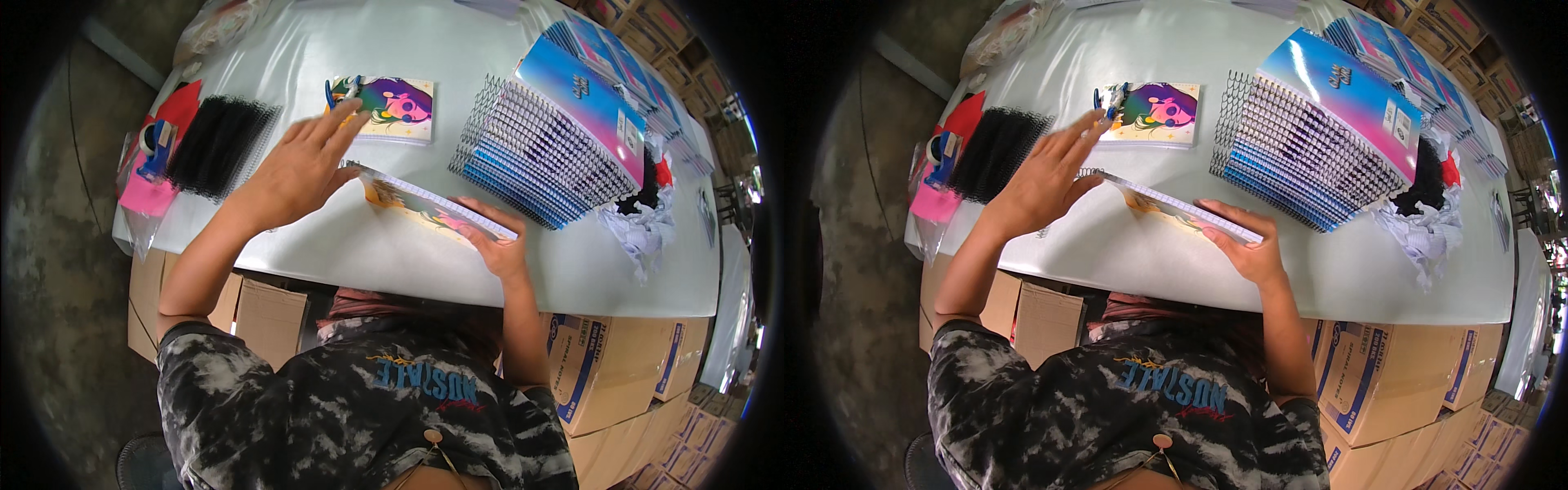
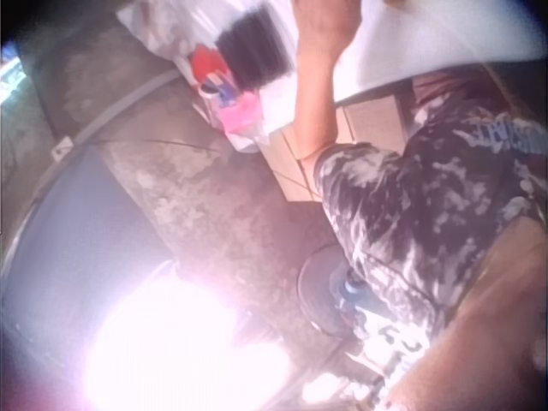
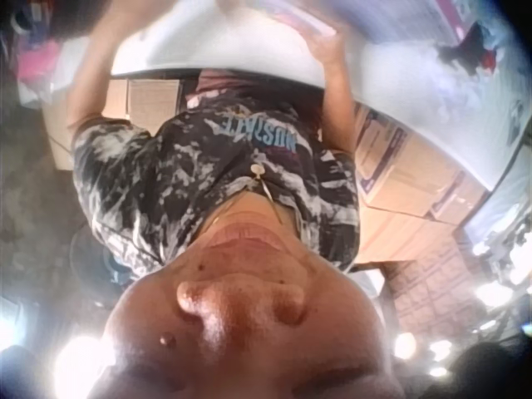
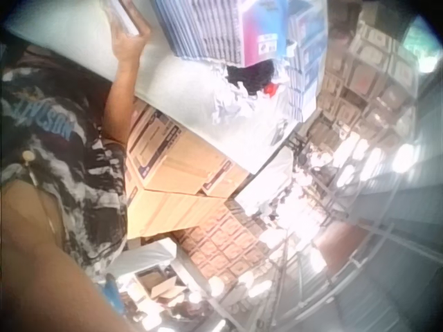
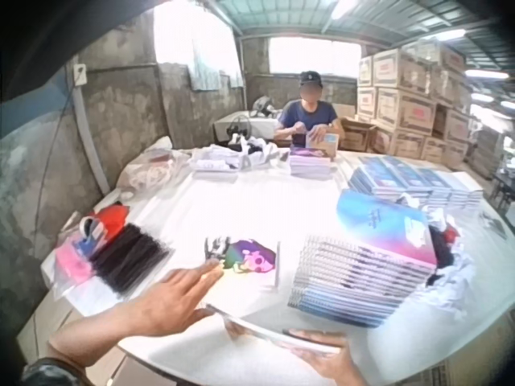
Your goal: The person assembles spiral-bound notebooks by inserting metal coils into the punched holes of the covers. They use pliers to secure the ends of the coils and stack the finished notebooks on the table.
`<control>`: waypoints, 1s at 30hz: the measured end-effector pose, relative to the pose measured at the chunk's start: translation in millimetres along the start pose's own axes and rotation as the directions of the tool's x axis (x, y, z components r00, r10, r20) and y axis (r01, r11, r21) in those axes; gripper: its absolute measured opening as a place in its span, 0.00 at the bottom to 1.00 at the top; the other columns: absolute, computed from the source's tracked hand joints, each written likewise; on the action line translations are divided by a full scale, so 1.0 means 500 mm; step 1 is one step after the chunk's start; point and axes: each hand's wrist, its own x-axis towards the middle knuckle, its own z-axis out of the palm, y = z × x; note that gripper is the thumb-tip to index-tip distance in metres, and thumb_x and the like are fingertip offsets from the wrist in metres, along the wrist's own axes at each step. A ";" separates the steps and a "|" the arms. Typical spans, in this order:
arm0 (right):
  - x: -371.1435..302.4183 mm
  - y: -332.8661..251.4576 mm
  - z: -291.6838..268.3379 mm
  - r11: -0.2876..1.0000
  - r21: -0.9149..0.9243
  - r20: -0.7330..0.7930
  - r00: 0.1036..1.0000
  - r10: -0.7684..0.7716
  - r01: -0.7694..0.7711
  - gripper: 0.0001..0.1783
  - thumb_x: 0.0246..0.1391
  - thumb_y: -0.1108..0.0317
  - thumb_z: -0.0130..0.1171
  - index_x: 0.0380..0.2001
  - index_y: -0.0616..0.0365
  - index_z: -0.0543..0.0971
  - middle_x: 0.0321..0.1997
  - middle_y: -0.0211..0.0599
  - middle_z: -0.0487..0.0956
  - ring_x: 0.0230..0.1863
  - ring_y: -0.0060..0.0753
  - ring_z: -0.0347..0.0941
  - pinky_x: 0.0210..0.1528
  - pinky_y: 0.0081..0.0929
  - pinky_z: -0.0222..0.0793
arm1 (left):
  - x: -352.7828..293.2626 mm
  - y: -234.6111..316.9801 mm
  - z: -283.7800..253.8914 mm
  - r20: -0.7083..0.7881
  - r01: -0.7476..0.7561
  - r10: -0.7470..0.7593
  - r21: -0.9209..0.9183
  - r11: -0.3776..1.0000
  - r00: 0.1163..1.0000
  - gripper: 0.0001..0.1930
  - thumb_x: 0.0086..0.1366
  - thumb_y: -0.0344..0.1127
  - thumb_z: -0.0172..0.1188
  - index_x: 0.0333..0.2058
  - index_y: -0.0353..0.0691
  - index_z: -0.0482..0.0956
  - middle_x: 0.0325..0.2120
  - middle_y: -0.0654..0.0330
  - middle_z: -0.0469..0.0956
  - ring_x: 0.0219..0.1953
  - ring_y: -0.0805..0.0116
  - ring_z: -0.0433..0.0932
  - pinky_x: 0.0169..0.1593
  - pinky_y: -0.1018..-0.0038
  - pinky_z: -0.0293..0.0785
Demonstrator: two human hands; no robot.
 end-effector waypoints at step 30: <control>-0.049 0.016 0.081 0.860 -0.322 -0.029 0.904 -0.427 0.396 0.17 0.43 0.78 0.56 0.40 0.69 0.76 0.38 0.51 0.79 0.34 0.41 0.79 0.36 0.26 0.75 | -0.106 0.017 0.226 -0.604 -0.143 0.263 0.240 0.960 0.753 0.56 0.51 0.77 0.34 0.60 0.25 0.45 0.61 0.37 0.42 0.64 0.38 0.33 0.60 0.43 0.20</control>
